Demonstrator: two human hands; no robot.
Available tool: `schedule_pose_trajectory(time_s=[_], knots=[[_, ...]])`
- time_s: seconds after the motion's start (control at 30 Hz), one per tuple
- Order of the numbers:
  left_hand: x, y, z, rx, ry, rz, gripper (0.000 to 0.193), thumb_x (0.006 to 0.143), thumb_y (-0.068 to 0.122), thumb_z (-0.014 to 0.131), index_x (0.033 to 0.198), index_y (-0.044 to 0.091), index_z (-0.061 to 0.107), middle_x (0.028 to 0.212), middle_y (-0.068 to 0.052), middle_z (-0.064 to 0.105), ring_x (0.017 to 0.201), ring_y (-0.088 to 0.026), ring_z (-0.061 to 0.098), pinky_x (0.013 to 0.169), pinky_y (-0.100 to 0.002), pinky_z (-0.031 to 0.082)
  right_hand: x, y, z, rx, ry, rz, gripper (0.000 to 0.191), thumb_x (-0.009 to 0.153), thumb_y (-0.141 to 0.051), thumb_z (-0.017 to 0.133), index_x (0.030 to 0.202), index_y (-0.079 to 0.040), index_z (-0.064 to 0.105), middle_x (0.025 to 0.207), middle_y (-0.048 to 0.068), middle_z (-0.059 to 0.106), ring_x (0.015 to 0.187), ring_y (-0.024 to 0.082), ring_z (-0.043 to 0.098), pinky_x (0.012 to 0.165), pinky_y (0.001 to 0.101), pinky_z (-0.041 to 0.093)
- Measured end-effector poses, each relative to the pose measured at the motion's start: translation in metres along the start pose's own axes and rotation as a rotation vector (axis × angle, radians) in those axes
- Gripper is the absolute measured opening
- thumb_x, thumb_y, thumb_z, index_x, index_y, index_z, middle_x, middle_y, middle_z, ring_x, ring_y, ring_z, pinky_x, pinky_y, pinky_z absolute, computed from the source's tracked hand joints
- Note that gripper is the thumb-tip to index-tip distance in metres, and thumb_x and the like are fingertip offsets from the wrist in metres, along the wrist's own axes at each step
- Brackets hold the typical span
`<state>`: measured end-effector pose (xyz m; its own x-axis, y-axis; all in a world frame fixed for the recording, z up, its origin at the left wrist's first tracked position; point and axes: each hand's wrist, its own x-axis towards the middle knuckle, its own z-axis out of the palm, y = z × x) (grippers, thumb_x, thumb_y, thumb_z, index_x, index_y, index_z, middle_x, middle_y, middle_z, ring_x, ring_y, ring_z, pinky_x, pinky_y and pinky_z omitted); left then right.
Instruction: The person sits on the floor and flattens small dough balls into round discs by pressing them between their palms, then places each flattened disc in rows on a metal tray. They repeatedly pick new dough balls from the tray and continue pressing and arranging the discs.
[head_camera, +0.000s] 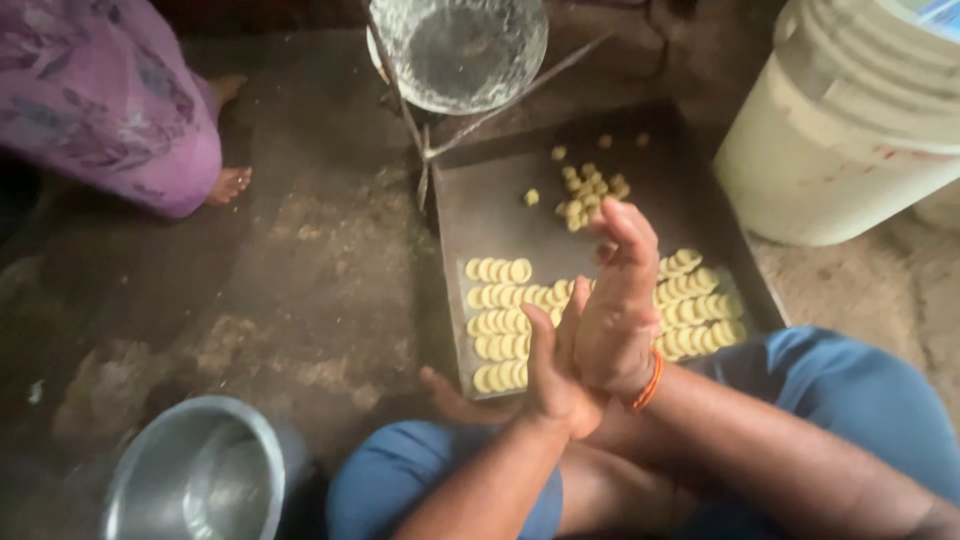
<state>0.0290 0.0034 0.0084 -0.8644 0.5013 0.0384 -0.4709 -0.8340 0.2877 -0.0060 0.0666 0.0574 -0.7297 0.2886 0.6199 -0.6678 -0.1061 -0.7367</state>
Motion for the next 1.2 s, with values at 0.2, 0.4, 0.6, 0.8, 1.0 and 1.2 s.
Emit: schedule_pose_trajectory(time_s=[0.2,0.4,0.6,0.8,1.0,1.2], knots=[[0.014,0.047,0.008,0.214,0.199,0.175,0.091,0.101,0.065,0.05,0.169,0.01,0.027,0.14,-0.018,0.047,0.109,-0.022,0.051,0.097,-0.035,0.043,0.031,-0.028,-0.019,-0.351,-0.511,-0.051,0.045,0.107,-0.046,0.048,0.124,-0.009,0.069,0.136,0.006,0.061,0.131,0.024,0.053,0.114,0.0412,0.039],[0.0,0.079,0.019,0.122,0.222,0.322,0.08,0.087,0.069,0.048,0.147,0.016,0.045,0.12,-0.01,0.069,0.101,-0.025,0.069,0.091,-0.039,0.054,0.016,-0.025,-0.013,-0.557,-0.733,-0.183,0.024,0.085,-0.016,0.072,0.107,-0.008,0.071,0.133,0.014,0.059,0.137,0.037,0.046,0.115,0.0501,0.034],[0.007,0.081,0.007,0.128,0.26,0.154,0.065,0.103,0.068,0.046,0.12,0.008,0.064,0.098,-0.005,0.068,0.082,-0.018,0.064,0.069,-0.032,0.052,0.023,-0.041,-0.006,-0.446,-0.793,-0.205,0.033,0.079,-0.013,0.069,0.111,-0.003,0.068,0.139,0.017,0.054,0.141,0.038,0.04,0.118,0.051,0.03],[0.003,0.034,0.008,0.572,0.441,0.155,0.054,0.11,0.054,0.047,0.117,0.004,0.067,0.076,-0.006,0.045,0.061,-0.016,0.043,0.053,-0.033,0.041,0.001,-0.035,-0.012,0.24,-0.35,0.135,0.025,0.101,-0.021,0.058,0.112,0.0,0.067,0.139,0.013,0.055,0.127,0.022,0.045,0.117,0.0381,0.032],[-0.015,0.009,0.025,0.298,0.088,0.184,0.067,0.1,0.066,0.031,0.128,0.011,0.058,0.115,0.004,0.059,0.11,-0.004,0.058,0.095,-0.02,0.049,-0.026,-0.042,-0.004,0.198,-0.241,0.147,0.064,0.099,-0.061,0.049,0.104,0.002,0.062,0.129,0.012,0.049,0.111,0.025,0.048,0.1,0.0388,0.042],[-0.007,0.018,0.015,0.017,0.054,0.06,0.052,0.12,0.057,0.043,0.132,0.006,0.043,0.114,-0.002,0.045,0.113,-0.013,0.049,0.103,-0.027,0.044,-0.046,-0.023,0.021,0.413,-0.216,-0.115,0.098,0.089,-0.085,0.039,0.1,0.008,0.067,0.129,0.02,0.05,0.126,0.032,0.046,0.107,0.0573,0.053]])
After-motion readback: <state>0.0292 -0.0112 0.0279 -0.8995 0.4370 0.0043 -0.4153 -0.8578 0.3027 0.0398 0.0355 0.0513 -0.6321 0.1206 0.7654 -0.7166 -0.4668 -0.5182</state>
